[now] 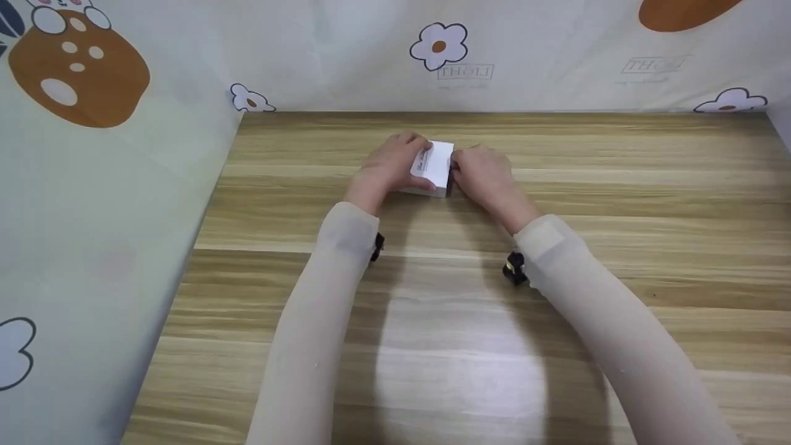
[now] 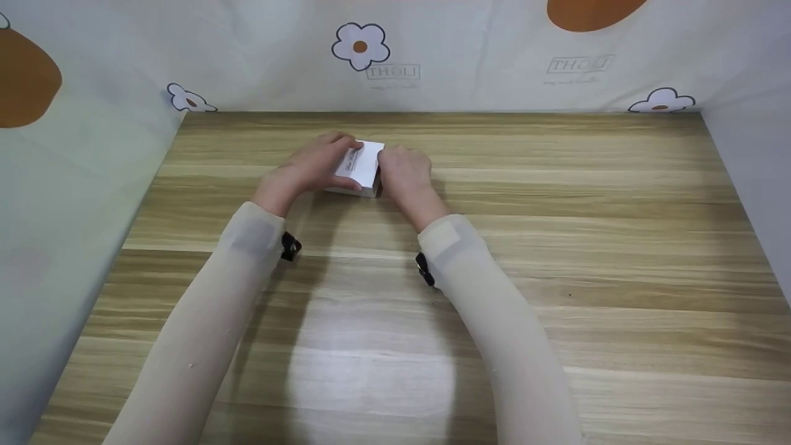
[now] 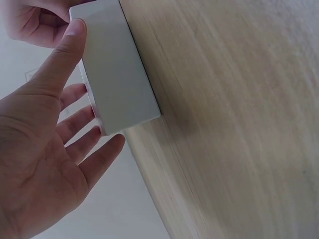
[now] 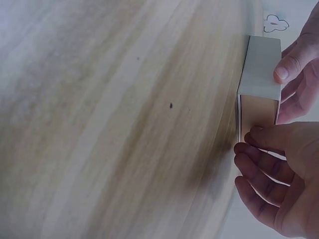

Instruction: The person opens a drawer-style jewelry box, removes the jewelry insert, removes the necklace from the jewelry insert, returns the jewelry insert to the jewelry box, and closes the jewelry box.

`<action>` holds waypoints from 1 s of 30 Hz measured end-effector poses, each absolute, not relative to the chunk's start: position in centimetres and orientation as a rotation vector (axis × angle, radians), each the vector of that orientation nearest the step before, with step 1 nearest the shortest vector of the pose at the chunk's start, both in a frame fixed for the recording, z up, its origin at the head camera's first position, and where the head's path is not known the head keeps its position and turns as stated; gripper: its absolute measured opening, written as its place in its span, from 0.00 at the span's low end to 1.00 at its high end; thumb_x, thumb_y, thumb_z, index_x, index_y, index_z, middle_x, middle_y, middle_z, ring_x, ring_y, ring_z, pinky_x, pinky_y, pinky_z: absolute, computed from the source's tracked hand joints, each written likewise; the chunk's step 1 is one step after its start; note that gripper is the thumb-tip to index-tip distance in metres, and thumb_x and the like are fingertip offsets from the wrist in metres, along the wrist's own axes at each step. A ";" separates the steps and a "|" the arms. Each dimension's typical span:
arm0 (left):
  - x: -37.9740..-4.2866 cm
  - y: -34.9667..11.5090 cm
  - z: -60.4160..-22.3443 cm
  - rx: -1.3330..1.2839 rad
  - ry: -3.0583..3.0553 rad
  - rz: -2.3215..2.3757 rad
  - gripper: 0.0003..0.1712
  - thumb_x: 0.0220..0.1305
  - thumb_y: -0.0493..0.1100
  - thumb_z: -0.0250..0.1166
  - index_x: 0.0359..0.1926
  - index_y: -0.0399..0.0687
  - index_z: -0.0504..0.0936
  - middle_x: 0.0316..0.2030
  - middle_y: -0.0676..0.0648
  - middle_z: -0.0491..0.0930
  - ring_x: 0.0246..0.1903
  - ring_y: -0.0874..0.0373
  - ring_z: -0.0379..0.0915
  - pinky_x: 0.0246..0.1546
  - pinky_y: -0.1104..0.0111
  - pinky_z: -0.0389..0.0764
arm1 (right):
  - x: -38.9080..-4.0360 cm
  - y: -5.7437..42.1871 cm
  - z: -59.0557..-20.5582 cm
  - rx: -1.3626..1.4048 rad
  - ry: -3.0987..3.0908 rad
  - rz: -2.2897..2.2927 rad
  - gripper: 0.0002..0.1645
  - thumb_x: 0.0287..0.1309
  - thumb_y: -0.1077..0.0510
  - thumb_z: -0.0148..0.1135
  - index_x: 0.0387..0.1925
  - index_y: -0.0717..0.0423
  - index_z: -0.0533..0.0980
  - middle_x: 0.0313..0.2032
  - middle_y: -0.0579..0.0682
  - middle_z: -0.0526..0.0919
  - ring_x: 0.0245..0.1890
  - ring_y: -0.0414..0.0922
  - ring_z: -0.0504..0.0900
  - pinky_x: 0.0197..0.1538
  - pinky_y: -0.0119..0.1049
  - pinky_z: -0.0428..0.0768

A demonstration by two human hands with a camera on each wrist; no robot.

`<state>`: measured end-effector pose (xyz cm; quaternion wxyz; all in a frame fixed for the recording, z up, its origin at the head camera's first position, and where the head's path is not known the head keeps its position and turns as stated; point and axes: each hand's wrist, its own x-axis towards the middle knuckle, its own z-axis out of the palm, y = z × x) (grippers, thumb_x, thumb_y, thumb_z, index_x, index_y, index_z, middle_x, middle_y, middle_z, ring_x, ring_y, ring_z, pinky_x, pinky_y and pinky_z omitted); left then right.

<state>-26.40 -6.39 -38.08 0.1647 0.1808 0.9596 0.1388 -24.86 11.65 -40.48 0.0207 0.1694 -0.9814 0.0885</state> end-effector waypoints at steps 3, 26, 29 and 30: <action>-26.5 -6.4 -38.1 0.512 2.736 0.399 0.47 0.54 0.61 0.73 0.71 0.54 0.65 0.72 0.48 0.62 0.72 0.50 0.56 0.74 0.57 0.61 | -24.9 11.6 -40.6 0.523 -3.032 0.257 0.10 0.63 0.60 0.57 0.30 0.59 0.81 0.30 0.60 0.86 0.30 0.57 0.83 0.32 0.56 0.83; -26.6 -6.4 -38.2 0.522 2.738 0.428 0.47 0.53 0.59 0.75 0.70 0.53 0.66 0.71 0.47 0.63 0.72 0.50 0.57 0.74 0.59 0.61 | -24.8 11.9 -40.6 0.565 -3.007 0.172 0.10 0.63 0.60 0.56 0.33 0.59 0.82 0.30 0.60 0.87 0.31 0.60 0.85 0.31 0.56 0.83; -26.6 -6.3 -38.2 0.515 2.735 0.426 0.47 0.53 0.59 0.75 0.71 0.53 0.66 0.71 0.47 0.63 0.72 0.50 0.57 0.74 0.59 0.61 | -24.8 12.0 -40.6 0.565 -3.001 0.178 0.10 0.63 0.60 0.56 0.32 0.59 0.82 0.31 0.61 0.87 0.32 0.60 0.85 0.31 0.57 0.83; -26.6 -6.3 -38.2 0.516 2.735 0.425 0.47 0.53 0.59 0.75 0.71 0.53 0.66 0.71 0.47 0.63 0.72 0.50 0.57 0.74 0.59 0.61 | -24.8 12.1 -40.7 0.564 -3.002 0.179 0.10 0.63 0.60 0.56 0.32 0.59 0.82 0.31 0.61 0.87 0.32 0.60 0.85 0.32 0.57 0.83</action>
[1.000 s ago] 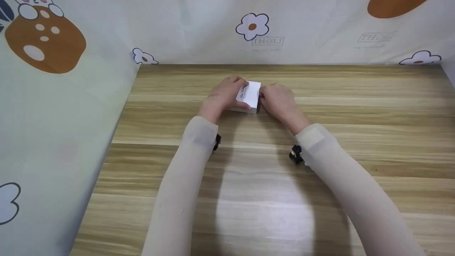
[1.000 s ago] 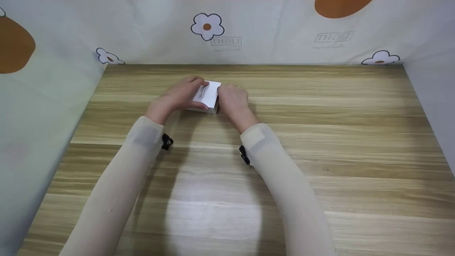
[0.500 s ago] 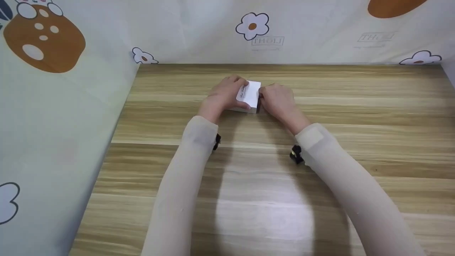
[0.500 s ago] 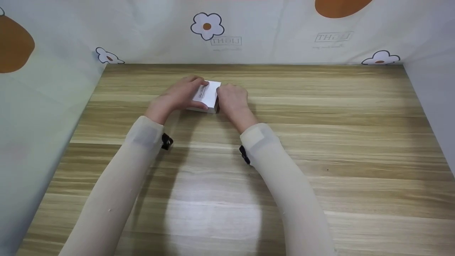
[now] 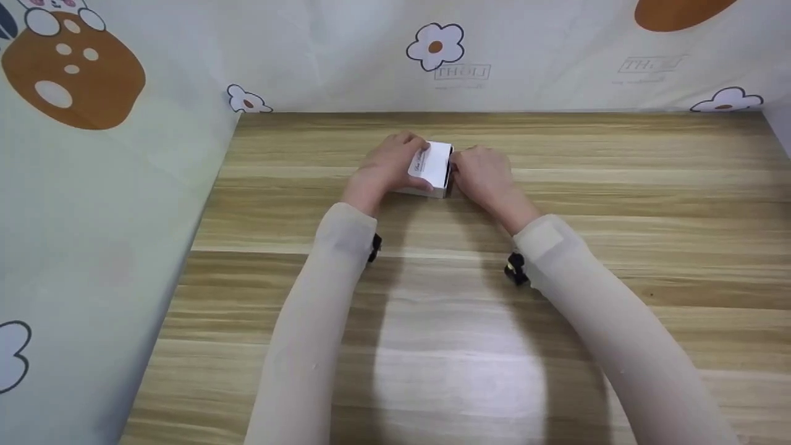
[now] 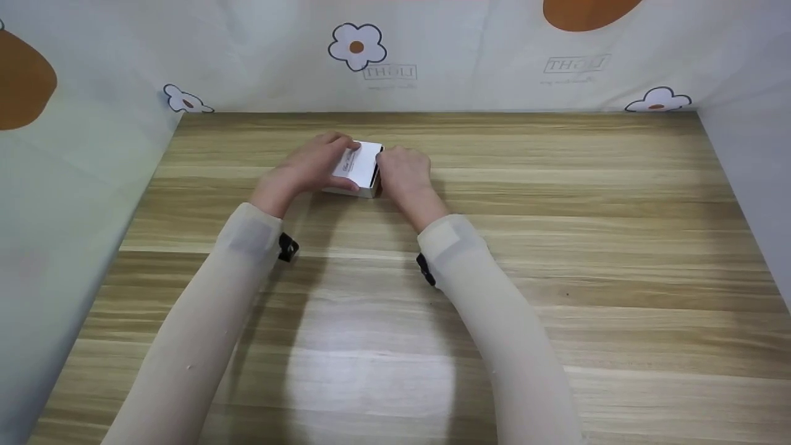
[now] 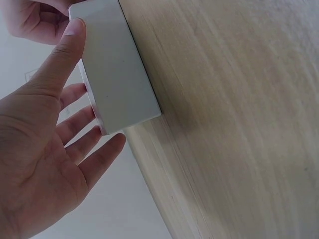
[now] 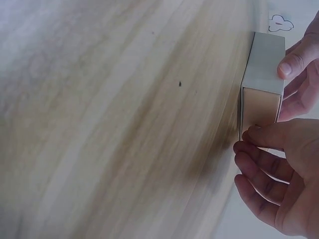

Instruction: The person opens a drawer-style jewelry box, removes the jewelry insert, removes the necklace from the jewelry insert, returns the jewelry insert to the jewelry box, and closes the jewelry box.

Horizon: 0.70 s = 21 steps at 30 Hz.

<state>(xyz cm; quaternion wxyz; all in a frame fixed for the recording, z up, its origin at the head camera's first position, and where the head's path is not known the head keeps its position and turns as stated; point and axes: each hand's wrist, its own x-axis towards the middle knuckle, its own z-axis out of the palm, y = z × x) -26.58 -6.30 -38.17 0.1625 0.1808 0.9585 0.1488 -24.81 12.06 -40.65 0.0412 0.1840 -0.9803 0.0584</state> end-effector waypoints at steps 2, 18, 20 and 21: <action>-26.6 -6.3 -38.2 0.523 2.737 0.415 0.48 0.53 0.59 0.75 0.71 0.53 0.66 0.71 0.46 0.63 0.72 0.50 0.57 0.75 0.59 0.61 | -24.8 12.1 -40.7 0.561 -3.009 0.182 0.10 0.63 0.60 0.56 0.32 0.58 0.82 0.31 0.61 0.87 0.32 0.60 0.85 0.32 0.57 0.83; -26.5 -6.4 -38.2 0.558 2.754 0.397 0.48 0.53 0.60 0.76 0.70 0.51 0.66 0.71 0.45 0.64 0.72 0.48 0.57 0.74 0.58 0.62 | -24.6 12.5 -40.4 0.559 -3.034 0.166 0.09 0.62 0.59 0.58 0.32 0.57 0.82 0.30 0.60 0.86 0.31 0.59 0.85 0.31 0.56 0.83; -26.5 -6.4 -38.1 0.555 2.754 0.397 0.48 0.53 0.60 0.75 0.70 0.52 0.66 0.71 0.45 0.63 0.72 0.49 0.57 0.74 0.58 0.62 | -24.6 12.6 -40.4 0.551 -3.039 0.173 0.08 0.62 0.59 0.58 0.32 0.57 0.82 0.30 0.60 0.86 0.32 0.60 0.85 0.31 0.56 0.83; -26.5 -6.4 -38.1 0.553 2.753 0.395 0.48 0.53 0.60 0.75 0.70 0.52 0.66 0.71 0.46 0.63 0.72 0.49 0.57 0.74 0.58 0.62 | -24.6 12.6 -40.4 0.550 -3.042 0.175 0.08 0.62 0.59 0.58 0.32 0.57 0.82 0.30 0.60 0.86 0.32 0.59 0.85 0.31 0.56 0.83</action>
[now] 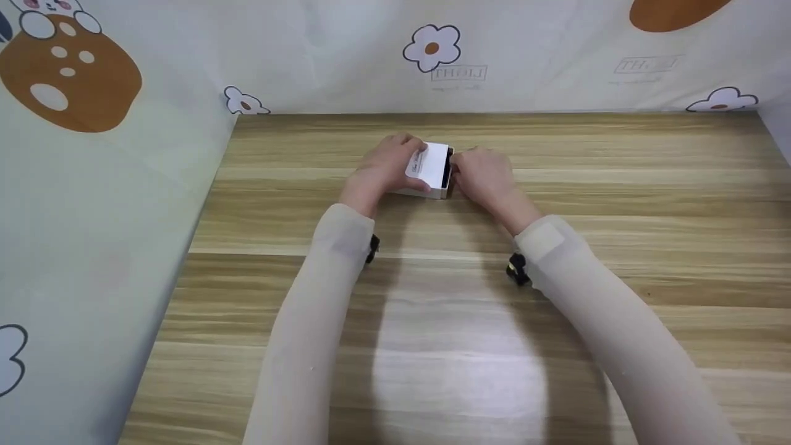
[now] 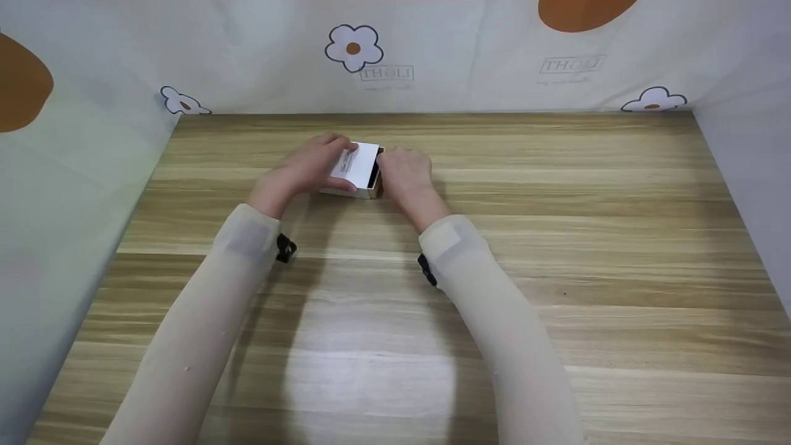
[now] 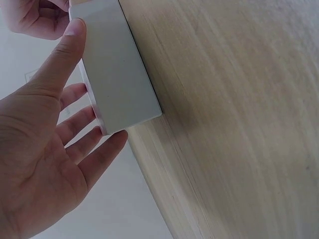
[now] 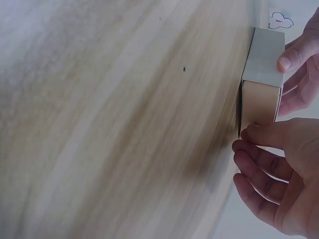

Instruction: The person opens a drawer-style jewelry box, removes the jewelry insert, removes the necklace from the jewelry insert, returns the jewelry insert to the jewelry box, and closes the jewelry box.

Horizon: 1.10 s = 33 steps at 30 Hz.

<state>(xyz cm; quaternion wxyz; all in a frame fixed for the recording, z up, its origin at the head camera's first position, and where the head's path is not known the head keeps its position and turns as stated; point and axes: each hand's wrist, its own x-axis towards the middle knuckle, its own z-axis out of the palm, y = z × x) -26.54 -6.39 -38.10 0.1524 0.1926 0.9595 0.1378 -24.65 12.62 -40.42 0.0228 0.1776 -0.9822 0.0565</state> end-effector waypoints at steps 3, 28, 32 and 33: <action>-26.6 -6.4 -38.0 0.545 2.749 0.392 0.48 0.53 0.60 0.75 0.71 0.53 0.66 0.71 0.46 0.63 0.72 0.49 0.57 0.74 0.58 0.62 | -24.7 12.7 -40.4 0.539 -3.054 0.181 0.08 0.62 0.59 0.58 0.32 0.56 0.82 0.31 0.60 0.86 0.32 0.59 0.85 0.31 0.57 0.84; -26.5 -6.3 -37.9 0.545 2.757 0.397 0.48 0.52 0.60 0.75 0.70 0.53 0.66 0.72 0.45 0.63 0.72 0.47 0.56 0.74 0.55 0.61 | -24.6 13.8 -40.2 0.552 -3.075 0.171 0.08 0.61 0.59 0.59 0.34 0.57 0.83 0.36 0.60 0.88 0.38 0.61 0.86 0.37 0.58 0.83; -26.5 -6.4 -38.2 0.536 2.758 0.414 0.48 0.52 0.60 0.76 0.70 0.53 0.66 0.72 0.46 0.63 0.73 0.48 0.56 0.75 0.55 0.60 | -24.5 14.1 -40.4 0.559 -3.058 0.165 0.08 0.61 0.59 0.60 0.33 0.58 0.83 0.34 0.60 0.88 0.37 0.61 0.86 0.36 0.58 0.83; -26.5 -6.4 -38.3 0.534 2.756 0.418 0.48 0.52 0.60 0.76 0.70 0.53 0.66 0.72 0.46 0.63 0.73 0.48 0.56 0.75 0.55 0.60 | -24.5 14.2 -40.4 0.561 -3.054 0.164 0.08 0.61 0.59 0.60 0.33 0.58 0.83 0.34 0.60 0.88 0.37 0.61 0.86 0.36 0.58 0.83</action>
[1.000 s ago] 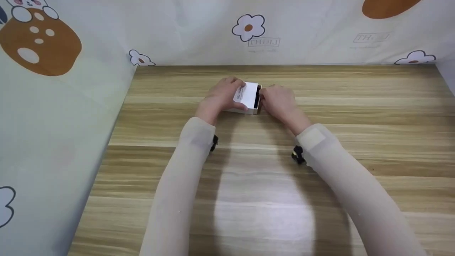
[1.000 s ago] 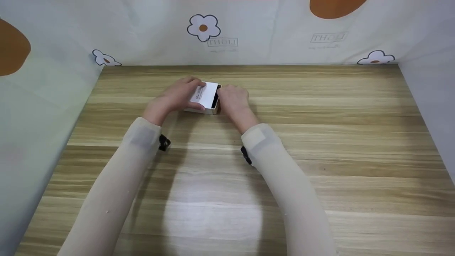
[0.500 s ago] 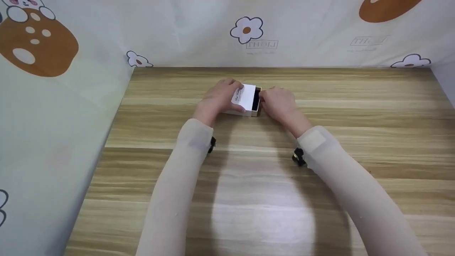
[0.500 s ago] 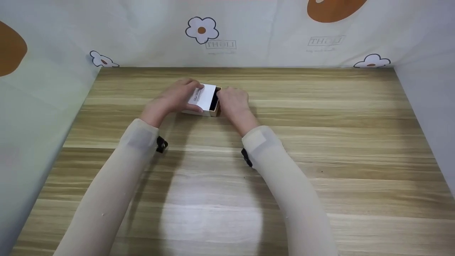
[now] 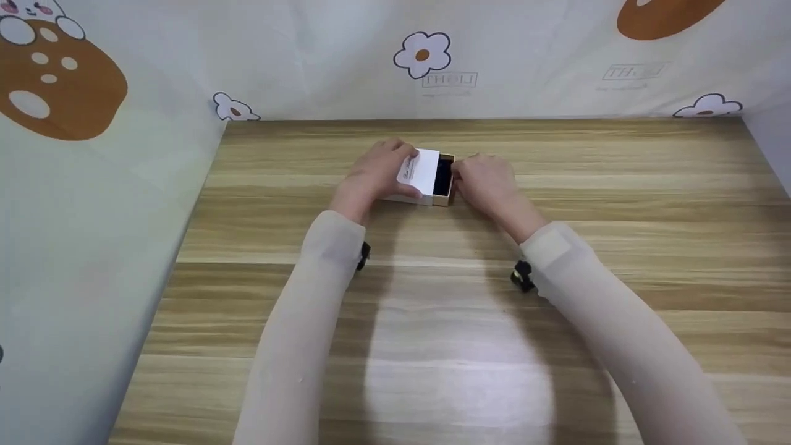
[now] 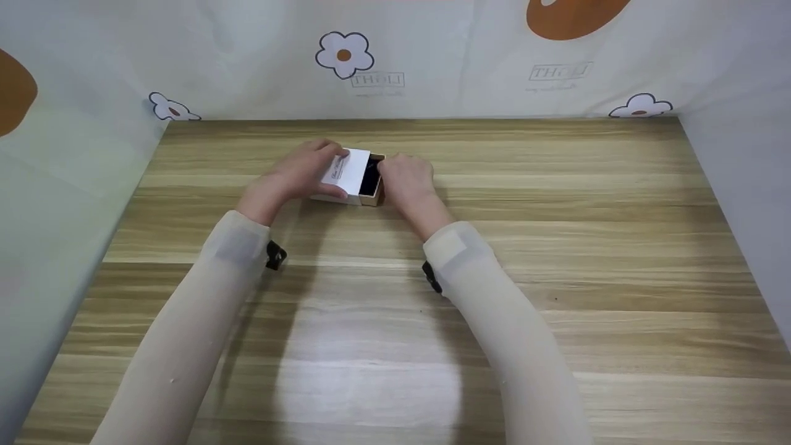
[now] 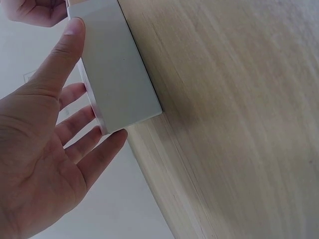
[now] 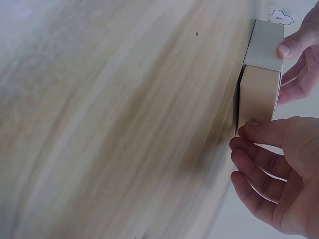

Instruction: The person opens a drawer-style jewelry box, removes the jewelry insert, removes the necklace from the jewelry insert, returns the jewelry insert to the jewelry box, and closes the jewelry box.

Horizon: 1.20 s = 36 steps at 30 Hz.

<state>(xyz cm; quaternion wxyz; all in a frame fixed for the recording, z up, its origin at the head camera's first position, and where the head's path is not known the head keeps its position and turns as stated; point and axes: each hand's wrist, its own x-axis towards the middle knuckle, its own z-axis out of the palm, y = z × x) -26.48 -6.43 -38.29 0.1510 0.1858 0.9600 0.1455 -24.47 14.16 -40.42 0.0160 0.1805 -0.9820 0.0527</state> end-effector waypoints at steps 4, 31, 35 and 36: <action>-26.3 -6.7 -38.6 0.521 2.749 0.434 0.48 0.51 0.59 0.76 0.70 0.53 0.67 0.71 0.46 0.63 0.72 0.48 0.56 0.75 0.55 0.61 | -24.2 14.3 -40.5 0.584 -3.066 0.148 0.08 0.61 0.58 0.60 0.34 0.58 0.83 0.34 0.60 0.88 0.37 0.60 0.86 0.35 0.57 0.83; -26.5 -6.7 -38.7 0.584 2.764 0.366 0.48 0.52 0.61 0.75 0.69 0.51 0.67 0.70 0.45 0.65 0.71 0.46 0.58 0.75 0.56 0.60 | -24.0 15.7 -40.4 0.615 -3.082 0.151 0.07 0.62 0.59 0.61 0.31 0.58 0.82 0.32 0.58 0.87 0.32 0.56 0.84 0.32 0.53 0.83; -26.7 -6.6 -38.3 0.586 2.775 0.365 0.48 0.51 0.61 0.76 0.69 0.51 0.67 0.70 0.45 0.65 0.71 0.47 0.59 0.74 0.56 0.61 | -24.3 15.9 -40.0 0.625 -3.086 0.162 0.07 0.62 0.58 0.62 0.32 0.58 0.82 0.32 0.58 0.87 0.32 0.55 0.84 0.32 0.52 0.82; -26.8 -6.5 -38.2 0.588 2.779 0.362 0.48 0.51 0.61 0.76 0.69 0.51 0.68 0.70 0.45 0.65 0.71 0.46 0.59 0.74 0.56 0.62 | -24.4 16.0 -39.8 0.629 -3.085 0.161 0.07 0.62 0.58 0.62 0.32 0.57 0.82 0.32 0.58 0.87 0.32 0.55 0.84 0.33 0.52 0.82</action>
